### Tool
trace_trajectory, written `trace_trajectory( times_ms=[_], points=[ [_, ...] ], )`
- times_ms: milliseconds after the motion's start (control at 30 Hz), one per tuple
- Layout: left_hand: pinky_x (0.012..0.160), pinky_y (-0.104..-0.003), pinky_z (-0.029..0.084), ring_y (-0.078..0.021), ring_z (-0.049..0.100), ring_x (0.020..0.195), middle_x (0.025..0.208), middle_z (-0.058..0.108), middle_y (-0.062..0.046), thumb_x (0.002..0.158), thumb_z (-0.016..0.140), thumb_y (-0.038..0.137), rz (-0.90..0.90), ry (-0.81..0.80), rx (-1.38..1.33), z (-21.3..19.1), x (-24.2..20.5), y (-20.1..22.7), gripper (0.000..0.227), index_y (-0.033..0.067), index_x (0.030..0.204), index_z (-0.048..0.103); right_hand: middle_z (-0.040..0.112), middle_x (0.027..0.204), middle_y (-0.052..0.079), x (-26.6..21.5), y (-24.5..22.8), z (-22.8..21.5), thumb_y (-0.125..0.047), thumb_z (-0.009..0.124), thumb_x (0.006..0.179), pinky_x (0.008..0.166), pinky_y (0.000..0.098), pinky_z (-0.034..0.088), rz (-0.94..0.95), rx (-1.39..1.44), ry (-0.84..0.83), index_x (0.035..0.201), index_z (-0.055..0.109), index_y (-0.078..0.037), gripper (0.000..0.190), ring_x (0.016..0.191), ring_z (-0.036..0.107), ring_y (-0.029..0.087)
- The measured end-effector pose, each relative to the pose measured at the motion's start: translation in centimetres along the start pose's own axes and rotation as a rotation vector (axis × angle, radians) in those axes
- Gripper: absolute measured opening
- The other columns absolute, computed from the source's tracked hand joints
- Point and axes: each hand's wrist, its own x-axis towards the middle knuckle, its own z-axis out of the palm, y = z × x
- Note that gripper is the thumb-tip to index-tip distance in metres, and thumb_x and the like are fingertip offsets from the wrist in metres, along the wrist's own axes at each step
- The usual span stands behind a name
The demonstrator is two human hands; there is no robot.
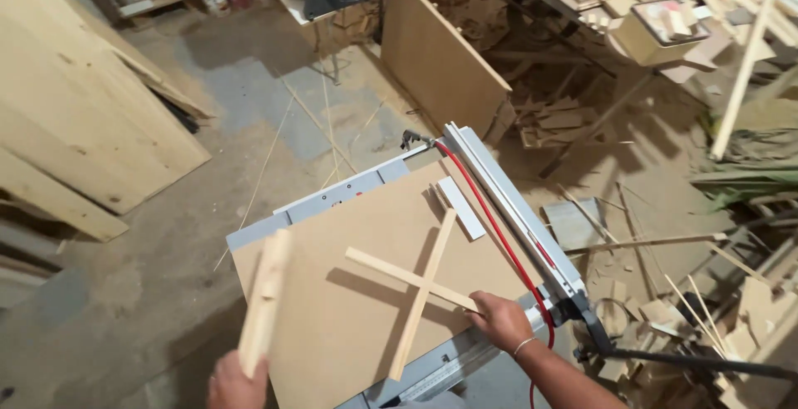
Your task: Sanding small wooden slats using an orbital sander on a workbench
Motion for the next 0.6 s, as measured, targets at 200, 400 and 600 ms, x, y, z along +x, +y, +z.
trace_trajectory(
  times_ms=[200,400,600],
  points=[
    [0.079,-0.059,0.054,-0.0466,0.067,0.094,0.104,0.069,-0.021,0.084,0.068,0.052,-0.046,0.1,0.04,-2.9,3.6,4.9,0.051,0.005,0.103,0.064,0.067,0.09,-0.003,4.0,-0.9,1.7,-0.031,0.078,0.084,0.069,0.0367,0.055,-0.339,-0.045,0.044,0.095,0.072,-0.021,0.016,0.083,0.063,0.02],
    [0.078,-0.057,0.056,-0.0457,0.07,0.095,0.108,0.071,-0.021,0.086,0.067,0.055,-0.155,0.052,0.065,-1.8,3.0,11.0,0.055,0.0043,0.107,0.064,0.062,0.087,0.004,5.6,-1.6,3.0,-0.036,0.075,0.086,0.072,0.0429,0.049,-0.483,0.063,0.082,0.095,0.073,-0.014,0.024,0.08,0.059,0.028],
    [0.084,-0.057,0.056,-0.0461,0.069,0.106,0.118,0.069,-0.022,0.081,0.066,0.056,-0.334,-0.15,-0.037,-1.2,1.7,11.8,0.065,0.0042,0.12,0.062,0.057,0.12,0.0,9.1,-0.5,-3.4,-0.037,0.062,0.094,0.103,0.0426,0.04,-0.114,0.111,0.309,0.121,0.059,-0.02,0.032,0.115,0.051,0.022]
  ],
)
